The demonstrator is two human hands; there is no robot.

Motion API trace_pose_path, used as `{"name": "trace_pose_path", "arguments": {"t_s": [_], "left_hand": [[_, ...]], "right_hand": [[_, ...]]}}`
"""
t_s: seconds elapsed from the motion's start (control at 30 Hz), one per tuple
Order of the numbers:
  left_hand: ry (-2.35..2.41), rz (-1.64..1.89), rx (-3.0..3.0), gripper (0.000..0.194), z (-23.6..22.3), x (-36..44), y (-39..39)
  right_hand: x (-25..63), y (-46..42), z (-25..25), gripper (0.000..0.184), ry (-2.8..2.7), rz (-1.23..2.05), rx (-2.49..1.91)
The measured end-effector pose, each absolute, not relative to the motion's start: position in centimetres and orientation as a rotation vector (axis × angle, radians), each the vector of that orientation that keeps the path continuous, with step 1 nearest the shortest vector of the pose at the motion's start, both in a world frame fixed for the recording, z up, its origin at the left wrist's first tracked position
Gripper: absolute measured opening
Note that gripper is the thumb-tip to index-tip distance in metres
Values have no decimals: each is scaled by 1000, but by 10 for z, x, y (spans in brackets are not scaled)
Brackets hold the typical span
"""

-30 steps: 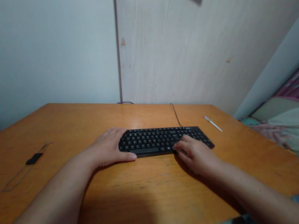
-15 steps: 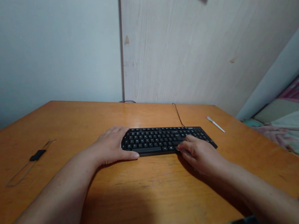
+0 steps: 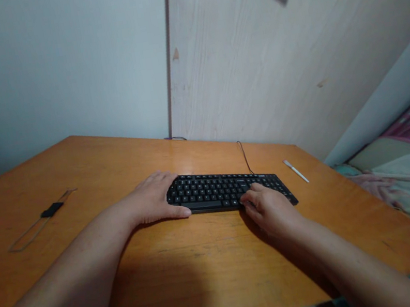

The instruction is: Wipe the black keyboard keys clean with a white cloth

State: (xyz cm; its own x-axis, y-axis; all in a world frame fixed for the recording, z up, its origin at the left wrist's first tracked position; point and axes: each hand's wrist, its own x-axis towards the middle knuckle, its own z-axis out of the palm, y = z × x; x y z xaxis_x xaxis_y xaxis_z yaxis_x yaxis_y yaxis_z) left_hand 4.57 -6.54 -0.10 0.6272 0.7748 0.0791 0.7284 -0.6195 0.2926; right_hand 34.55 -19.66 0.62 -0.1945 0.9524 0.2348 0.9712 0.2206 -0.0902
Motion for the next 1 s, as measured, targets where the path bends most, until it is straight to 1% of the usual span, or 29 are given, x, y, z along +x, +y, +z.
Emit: {"name": "trace_pose_path", "arguments": {"t_s": [0.37, 0.67, 0.83, 1.0], "left_hand": [[1234, 292, 2620, 111, 0, 46, -67], [1249, 299, 2608, 113, -7, 44, -63], [1241, 305, 2597, 110, -7, 45, -63], [1222, 323, 2605, 106, -4, 46, -65]], "right_hand": [[351, -191, 10, 15, -2196, 67, -1735], [336, -190, 11, 14, -2300, 50, -1752], [334, -186, 14, 14, -2313, -7, -1796], [335, -186, 15, 14, -2345, 32, -1761]]}}
